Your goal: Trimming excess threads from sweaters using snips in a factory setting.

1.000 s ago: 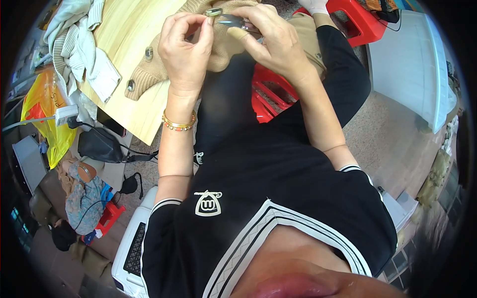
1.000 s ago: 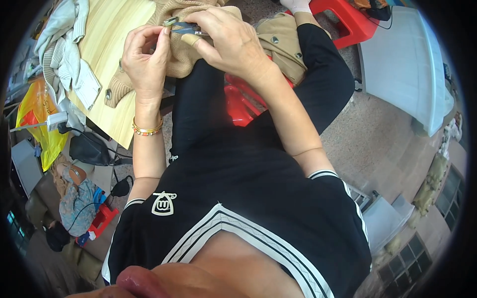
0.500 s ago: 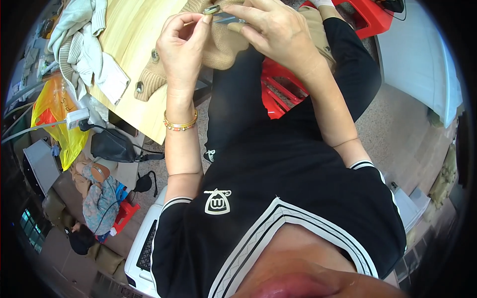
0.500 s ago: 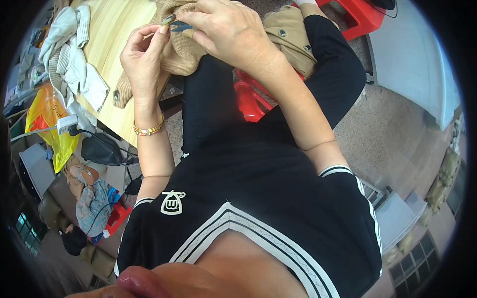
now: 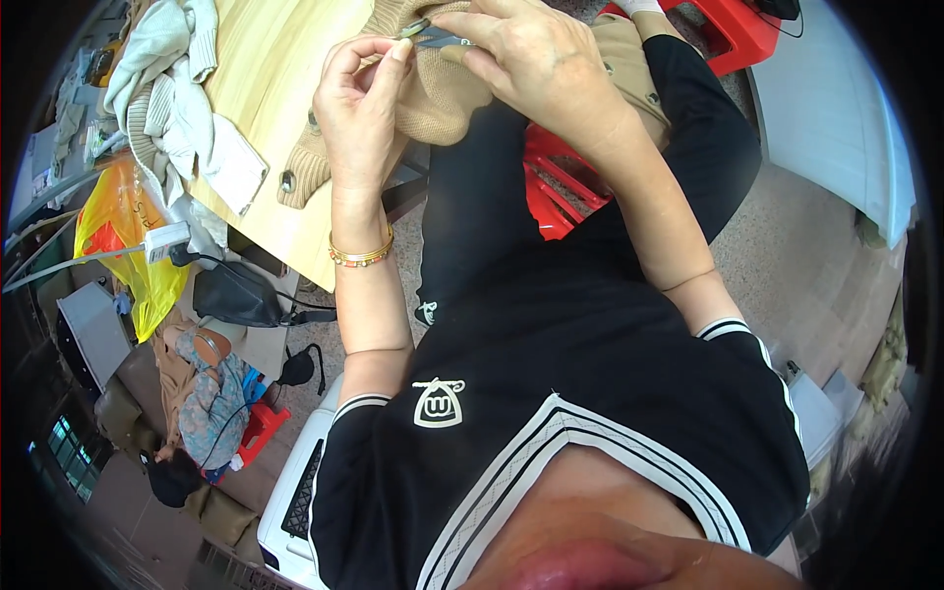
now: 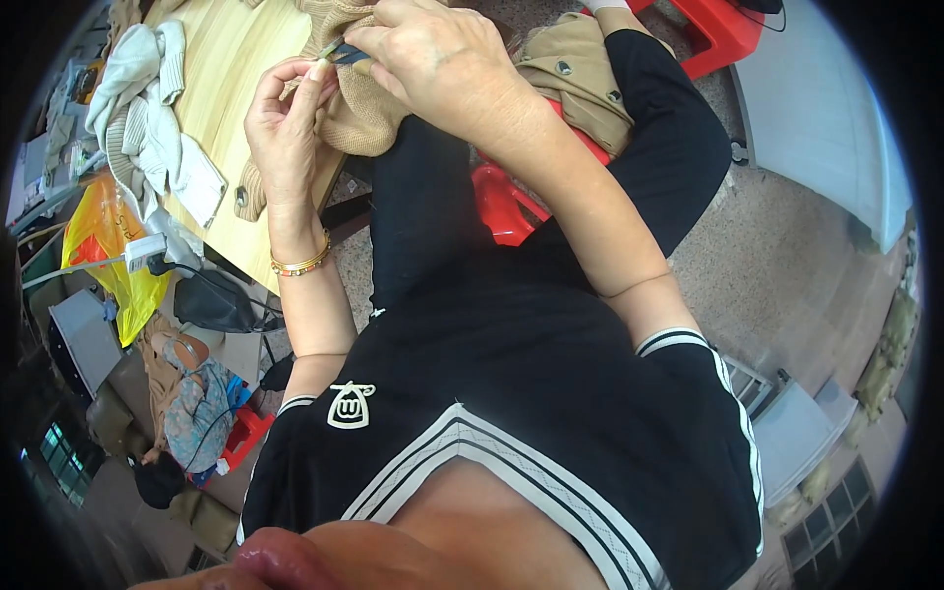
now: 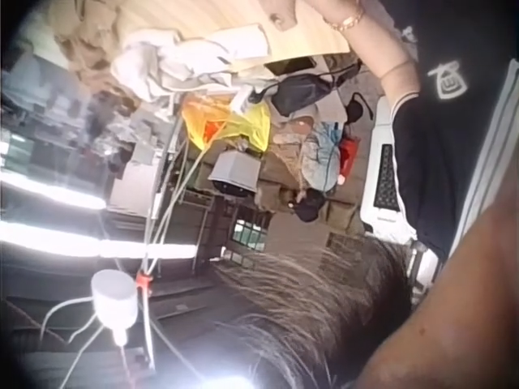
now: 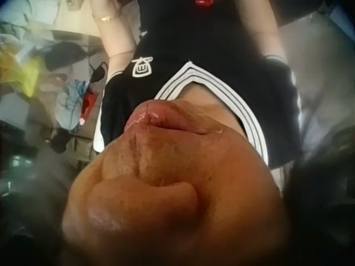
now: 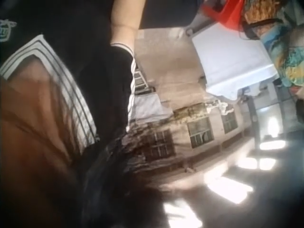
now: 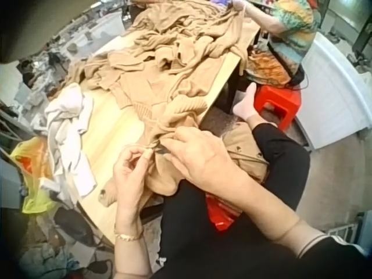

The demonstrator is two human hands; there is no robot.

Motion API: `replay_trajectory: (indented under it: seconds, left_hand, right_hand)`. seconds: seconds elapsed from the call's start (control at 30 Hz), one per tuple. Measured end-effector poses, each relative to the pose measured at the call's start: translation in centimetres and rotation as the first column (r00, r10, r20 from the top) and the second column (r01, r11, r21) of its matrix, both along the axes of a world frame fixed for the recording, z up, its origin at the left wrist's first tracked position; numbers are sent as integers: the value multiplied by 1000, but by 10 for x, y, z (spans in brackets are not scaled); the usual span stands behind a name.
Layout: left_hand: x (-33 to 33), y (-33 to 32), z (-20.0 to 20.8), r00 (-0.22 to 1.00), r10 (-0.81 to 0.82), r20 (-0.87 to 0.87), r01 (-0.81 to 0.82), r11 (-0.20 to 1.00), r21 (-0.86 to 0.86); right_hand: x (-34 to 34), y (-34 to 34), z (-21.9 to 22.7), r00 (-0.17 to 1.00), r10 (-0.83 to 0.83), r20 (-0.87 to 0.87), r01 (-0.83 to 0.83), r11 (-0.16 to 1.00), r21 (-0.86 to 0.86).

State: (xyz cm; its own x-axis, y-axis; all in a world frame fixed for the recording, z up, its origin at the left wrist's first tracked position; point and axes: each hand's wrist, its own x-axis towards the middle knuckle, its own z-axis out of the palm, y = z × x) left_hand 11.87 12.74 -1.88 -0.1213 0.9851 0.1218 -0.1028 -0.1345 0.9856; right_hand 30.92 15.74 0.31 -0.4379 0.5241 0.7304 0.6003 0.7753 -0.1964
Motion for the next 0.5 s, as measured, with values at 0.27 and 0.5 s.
replay_trajectory:
  seconds: [0.27, 0.5]
  left_hand:
    - [-1, -10, -10, 983, 81, -162, -64, 992, 106]
    - [8, -10, -9, 972, 129, -195, -102, 984, 144]
  right_hand:
    - [-7, -13, 14, 991, 42, -127, -54, 994, -90]
    - [-11, -10, -8, 994, -110, 1, 109, 983, -148]
